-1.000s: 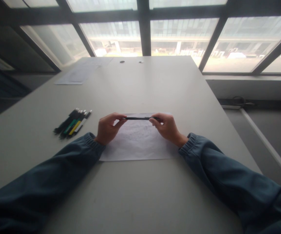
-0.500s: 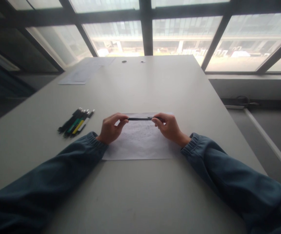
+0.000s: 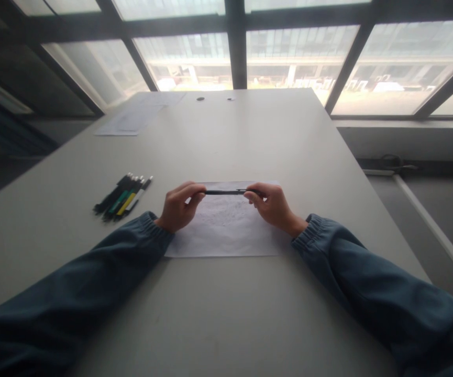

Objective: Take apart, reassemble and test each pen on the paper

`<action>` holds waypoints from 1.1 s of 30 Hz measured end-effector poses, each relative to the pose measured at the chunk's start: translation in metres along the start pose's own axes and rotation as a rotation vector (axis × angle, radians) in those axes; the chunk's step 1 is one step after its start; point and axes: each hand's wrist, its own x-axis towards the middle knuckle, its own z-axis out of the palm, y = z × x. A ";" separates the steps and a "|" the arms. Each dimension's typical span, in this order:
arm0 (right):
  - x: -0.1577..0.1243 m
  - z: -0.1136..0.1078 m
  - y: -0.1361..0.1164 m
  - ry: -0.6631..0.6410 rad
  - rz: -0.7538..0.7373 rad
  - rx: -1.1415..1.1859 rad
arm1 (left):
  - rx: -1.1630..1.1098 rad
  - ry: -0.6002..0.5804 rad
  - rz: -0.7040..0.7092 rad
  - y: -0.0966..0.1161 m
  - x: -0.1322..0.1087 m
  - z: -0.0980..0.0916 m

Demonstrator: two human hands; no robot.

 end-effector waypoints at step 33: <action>0.001 0.001 -0.002 0.095 0.003 -0.013 | -0.011 0.016 -0.066 0.004 0.000 0.003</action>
